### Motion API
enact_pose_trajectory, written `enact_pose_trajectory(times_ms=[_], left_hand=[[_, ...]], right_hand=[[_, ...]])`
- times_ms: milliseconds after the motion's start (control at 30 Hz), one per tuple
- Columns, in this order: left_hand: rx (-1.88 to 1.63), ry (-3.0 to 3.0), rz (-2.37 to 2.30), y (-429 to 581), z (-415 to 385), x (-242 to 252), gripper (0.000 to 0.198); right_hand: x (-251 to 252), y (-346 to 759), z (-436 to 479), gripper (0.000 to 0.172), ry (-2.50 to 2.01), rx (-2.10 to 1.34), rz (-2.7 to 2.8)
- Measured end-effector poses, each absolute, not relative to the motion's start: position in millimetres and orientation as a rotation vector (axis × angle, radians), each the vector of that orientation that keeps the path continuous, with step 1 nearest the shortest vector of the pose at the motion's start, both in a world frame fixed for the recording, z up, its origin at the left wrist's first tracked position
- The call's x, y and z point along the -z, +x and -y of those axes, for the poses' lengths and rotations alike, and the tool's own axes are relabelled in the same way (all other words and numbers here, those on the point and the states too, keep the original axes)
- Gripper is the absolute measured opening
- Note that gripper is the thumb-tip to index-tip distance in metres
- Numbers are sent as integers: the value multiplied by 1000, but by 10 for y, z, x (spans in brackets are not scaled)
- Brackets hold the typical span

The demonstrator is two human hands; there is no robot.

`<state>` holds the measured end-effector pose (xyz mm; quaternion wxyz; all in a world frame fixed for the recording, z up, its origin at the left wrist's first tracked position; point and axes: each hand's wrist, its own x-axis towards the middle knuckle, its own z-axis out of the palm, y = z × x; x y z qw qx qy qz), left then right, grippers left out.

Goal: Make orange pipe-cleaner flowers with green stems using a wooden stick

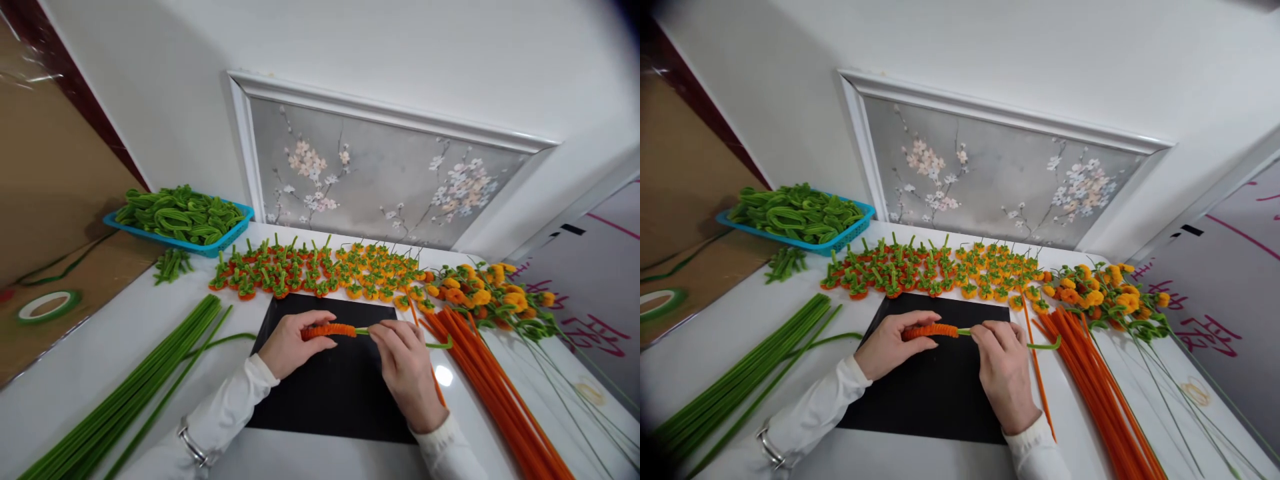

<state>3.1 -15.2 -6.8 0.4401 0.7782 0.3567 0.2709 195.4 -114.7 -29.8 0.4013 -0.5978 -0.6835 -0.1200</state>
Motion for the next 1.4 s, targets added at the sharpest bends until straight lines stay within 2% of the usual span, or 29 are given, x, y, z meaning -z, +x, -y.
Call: enact_pose_trajectory(times_ms=[100,167,833,1267,1400], left_hand=[[-674,1973,-910,13,125,57,19],[-673,1980,-914,12,125,56,17],[-605,1927,-893,33,183,127,21],[-598,1899,-896,71,233,174,22],[-596,1881,-863,68,232,164,25]], right_hand=[[312,1997,1151,18,-1533,312,1718],[316,1997,1153,18,-1537,299,1727],[248,1997,1182,27,-1486,326,1916],[240,1858,1165,26,-1472,216,1912],[260,1899,1157,19,-1460,158,1892]])
